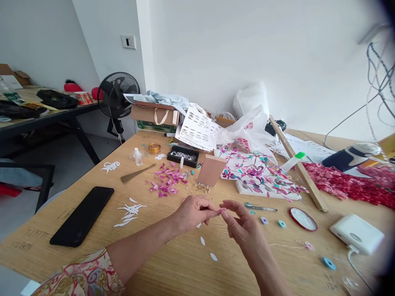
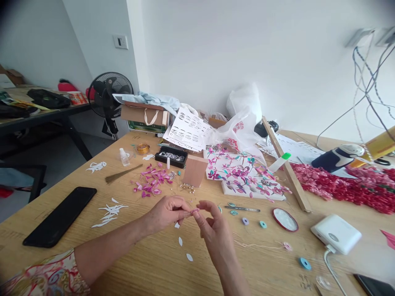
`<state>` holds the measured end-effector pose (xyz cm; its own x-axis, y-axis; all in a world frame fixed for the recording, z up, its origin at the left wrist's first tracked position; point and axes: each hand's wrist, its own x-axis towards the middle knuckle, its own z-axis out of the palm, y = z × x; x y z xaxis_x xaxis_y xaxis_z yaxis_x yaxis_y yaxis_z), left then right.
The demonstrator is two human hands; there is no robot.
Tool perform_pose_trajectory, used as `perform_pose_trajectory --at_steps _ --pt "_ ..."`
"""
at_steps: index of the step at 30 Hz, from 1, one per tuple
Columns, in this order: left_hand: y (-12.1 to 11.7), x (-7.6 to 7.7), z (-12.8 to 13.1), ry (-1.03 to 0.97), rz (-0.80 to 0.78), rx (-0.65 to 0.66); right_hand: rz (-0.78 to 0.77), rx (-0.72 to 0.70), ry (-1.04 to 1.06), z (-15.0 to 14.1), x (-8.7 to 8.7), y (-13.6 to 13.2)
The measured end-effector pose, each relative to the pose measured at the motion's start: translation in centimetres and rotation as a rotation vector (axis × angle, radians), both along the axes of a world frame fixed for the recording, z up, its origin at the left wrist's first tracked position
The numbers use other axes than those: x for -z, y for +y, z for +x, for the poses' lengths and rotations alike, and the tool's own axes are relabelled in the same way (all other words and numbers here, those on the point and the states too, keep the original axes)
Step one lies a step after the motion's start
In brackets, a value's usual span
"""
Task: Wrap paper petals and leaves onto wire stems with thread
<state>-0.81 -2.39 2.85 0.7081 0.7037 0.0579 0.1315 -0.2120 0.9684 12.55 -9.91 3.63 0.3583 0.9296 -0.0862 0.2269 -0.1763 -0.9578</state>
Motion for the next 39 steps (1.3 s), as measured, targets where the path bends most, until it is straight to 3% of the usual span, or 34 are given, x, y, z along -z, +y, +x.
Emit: perform_pose_trajectory --at_steps 3,6,12,18,26,39 --pt "0.0 0.1 0.1 0.021 0.018 -0.028 0.011 -0.059 0.149 -0.4 0.4 0.0" --pt "0.0 0.2 0.1 0.043 0.051 -0.041 0.074 -0.029 0.192 -0.6 0.8 0.1" --pt "0.1 -0.1 0.2 0.015 -0.103 0.083 0.125 0.011 0.267 -0.3 1.2 -0.1" --pt "-0.1 0.6 0.6 0.012 -0.168 -0.039 0.153 0.060 0.273 -0.5 1.3 -0.1" --pt "-0.3 0.0 0.6 -0.051 -0.289 -0.033 0.170 0.085 0.363 -0.7 2.0 -0.2" --pt "-0.5 -0.1 0.4 -0.094 -0.382 -0.050 0.138 0.107 0.372 -0.6 1.4 -0.2"
